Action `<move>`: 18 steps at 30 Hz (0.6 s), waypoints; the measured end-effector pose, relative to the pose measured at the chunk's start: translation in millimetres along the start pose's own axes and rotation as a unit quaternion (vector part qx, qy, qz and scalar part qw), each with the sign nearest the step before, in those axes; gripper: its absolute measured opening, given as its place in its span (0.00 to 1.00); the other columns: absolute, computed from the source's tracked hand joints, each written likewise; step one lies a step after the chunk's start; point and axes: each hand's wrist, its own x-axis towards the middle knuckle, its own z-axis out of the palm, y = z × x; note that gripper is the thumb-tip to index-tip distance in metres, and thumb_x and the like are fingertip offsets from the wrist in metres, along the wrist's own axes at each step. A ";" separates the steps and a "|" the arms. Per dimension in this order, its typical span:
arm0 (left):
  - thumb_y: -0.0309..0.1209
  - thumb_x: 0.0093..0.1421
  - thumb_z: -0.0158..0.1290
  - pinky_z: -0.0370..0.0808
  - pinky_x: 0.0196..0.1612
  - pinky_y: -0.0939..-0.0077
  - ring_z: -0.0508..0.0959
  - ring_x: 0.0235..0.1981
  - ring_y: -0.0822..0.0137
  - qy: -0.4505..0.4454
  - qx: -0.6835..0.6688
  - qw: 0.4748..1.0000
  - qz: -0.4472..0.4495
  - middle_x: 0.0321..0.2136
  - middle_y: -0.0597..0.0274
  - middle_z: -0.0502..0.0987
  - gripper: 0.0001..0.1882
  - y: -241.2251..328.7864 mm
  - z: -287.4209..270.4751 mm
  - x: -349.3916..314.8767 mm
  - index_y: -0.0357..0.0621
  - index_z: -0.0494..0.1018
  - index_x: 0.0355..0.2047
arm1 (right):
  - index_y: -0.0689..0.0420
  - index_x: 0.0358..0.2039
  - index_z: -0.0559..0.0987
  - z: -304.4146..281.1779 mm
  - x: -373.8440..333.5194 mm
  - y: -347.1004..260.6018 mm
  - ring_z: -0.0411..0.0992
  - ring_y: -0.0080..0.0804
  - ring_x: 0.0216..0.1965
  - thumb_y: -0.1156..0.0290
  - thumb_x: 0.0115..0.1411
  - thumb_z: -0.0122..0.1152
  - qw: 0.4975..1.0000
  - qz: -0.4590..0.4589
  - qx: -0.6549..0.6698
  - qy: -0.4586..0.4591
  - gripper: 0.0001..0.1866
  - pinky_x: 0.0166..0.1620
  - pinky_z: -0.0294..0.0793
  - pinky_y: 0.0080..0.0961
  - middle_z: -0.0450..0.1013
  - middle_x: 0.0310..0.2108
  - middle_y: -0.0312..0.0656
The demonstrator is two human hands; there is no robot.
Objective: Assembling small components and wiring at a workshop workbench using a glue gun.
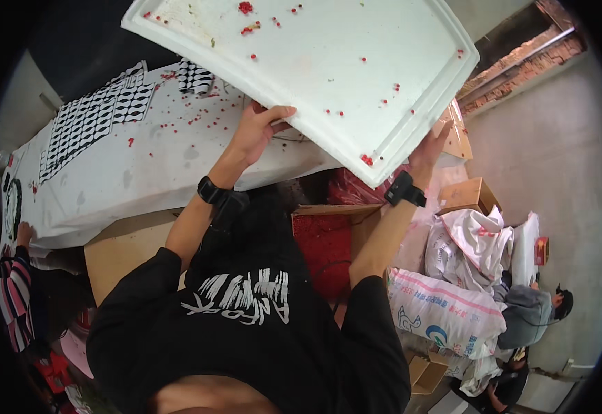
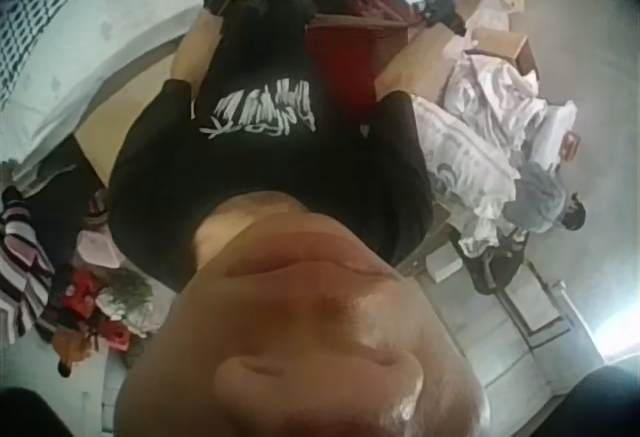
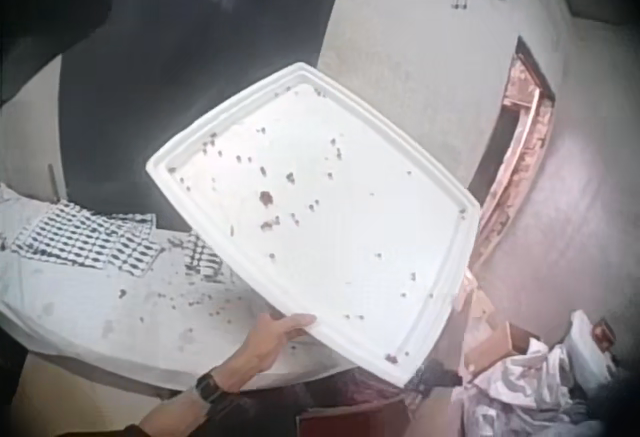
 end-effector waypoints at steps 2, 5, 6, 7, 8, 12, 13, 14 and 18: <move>0.26 0.51 0.63 0.78 0.47 0.66 0.76 0.46 0.62 -0.019 -0.013 0.999 -0.045 0.48 0.53 0.72 0.33 -1.0 -0.3 5.6 0.34 0.61 0.55 | 0.66 0.62 0.61 18.1 -14.1 -10.0 0.68 0.42 0.56 0.51 0.63 0.54 0.994 -0.066 -0.081 0.036 0.36 0.58 0.70 0.32 0.67 0.57 0.49; 0.28 0.54 0.62 0.78 0.47 0.67 0.76 0.47 0.62 -0.045 0.005 0.998 -0.053 0.47 0.54 0.73 0.30 -15.6 -2.1 18.6 0.34 0.62 0.55 | 0.67 0.60 0.63 18.1 -32.0 -10.0 0.70 0.40 0.53 0.54 0.60 0.59 0.980 -0.078 -0.173 0.063 0.35 0.56 0.72 0.31 0.70 0.54 0.48; 0.30 0.55 0.61 0.78 0.47 0.67 0.76 0.47 0.62 -0.058 0.017 0.997 -0.054 0.47 0.54 0.74 0.29 -19.9 1.7 23.9 0.33 0.63 0.55 | 0.66 0.59 0.64 1.2 -36.1 -11.0 0.72 0.39 0.52 0.57 0.59 0.60 0.971 -0.063 -0.219 0.078 0.34 0.55 0.73 0.31 0.71 0.53 0.48; 0.30 0.55 0.61 0.78 0.47 0.67 0.76 0.47 0.62 -0.059 0.013 0.997 -0.051 0.47 0.54 0.74 0.29 -24.1 7.3 30.1 0.33 0.63 0.55 | 0.65 0.58 0.65 -15.4 -36.6 -14.0 0.72 0.39 0.51 0.58 0.58 0.60 0.971 -0.063 -0.209 0.098 0.33 0.54 0.73 0.31 0.71 0.52 0.48; 0.31 0.56 0.61 0.78 0.46 0.68 0.77 0.47 0.63 -0.101 0.030 0.992 -0.070 0.47 0.54 0.74 0.29 -28.5 14.2 34.3 0.34 0.63 0.55 | 0.64 0.58 0.65 -33.9 -41.0 -18.2 0.72 0.40 0.51 0.60 0.57 0.61 0.971 -0.062 -0.197 0.122 0.32 0.54 0.73 0.31 0.71 0.51 0.48; 0.34 0.57 0.61 0.78 0.45 0.70 0.79 0.45 0.63 -0.195 0.088 0.968 -0.133 0.47 0.54 0.75 0.28 -21.3 -11.4 52.2 0.36 0.64 0.54 | 0.63 0.59 0.65 -18.5 -71.9 4.1 0.72 0.43 0.49 0.60 0.56 0.59 0.970 -0.079 -0.126 0.194 0.33 0.53 0.74 0.34 0.71 0.50 0.48; 0.35 0.58 0.61 0.78 0.45 0.70 0.79 0.44 0.63 -0.227 0.098 0.957 -0.150 0.47 0.54 0.75 0.27 -25.0 -15.3 58.8 0.37 0.65 0.53 | 0.63 0.58 0.65 -20.6 -72.9 2.5 0.73 0.44 0.48 0.60 0.55 0.59 0.966 -0.092 -0.135 0.200 0.33 0.52 0.74 0.35 0.71 0.50 0.48; 0.35 0.58 0.61 0.78 0.45 0.70 0.79 0.44 0.63 -0.232 0.098 0.955 -0.155 0.47 0.54 0.75 0.27 -30.2 -25.8 66.2 0.37 0.65 0.53 | 0.62 0.58 0.65 -28.5 -78.3 -1.0 0.73 0.45 0.48 0.60 0.55 0.58 0.960 -0.109 -0.144 0.214 0.33 0.52 0.74 0.36 0.71 0.50 0.47; 0.38 0.60 0.57 0.78 0.42 0.73 0.80 0.37 0.65 -0.095 0.085 0.981 -0.147 0.40 0.54 0.79 0.20 -32.1 -91.1 84.9 0.38 0.70 0.47 | 0.62 0.57 0.66 -63.5 -80.7 3.6 0.73 0.45 0.47 0.59 0.56 0.57 0.971 -0.086 -0.056 0.217 0.31 0.51 0.74 0.38 0.71 0.49 0.46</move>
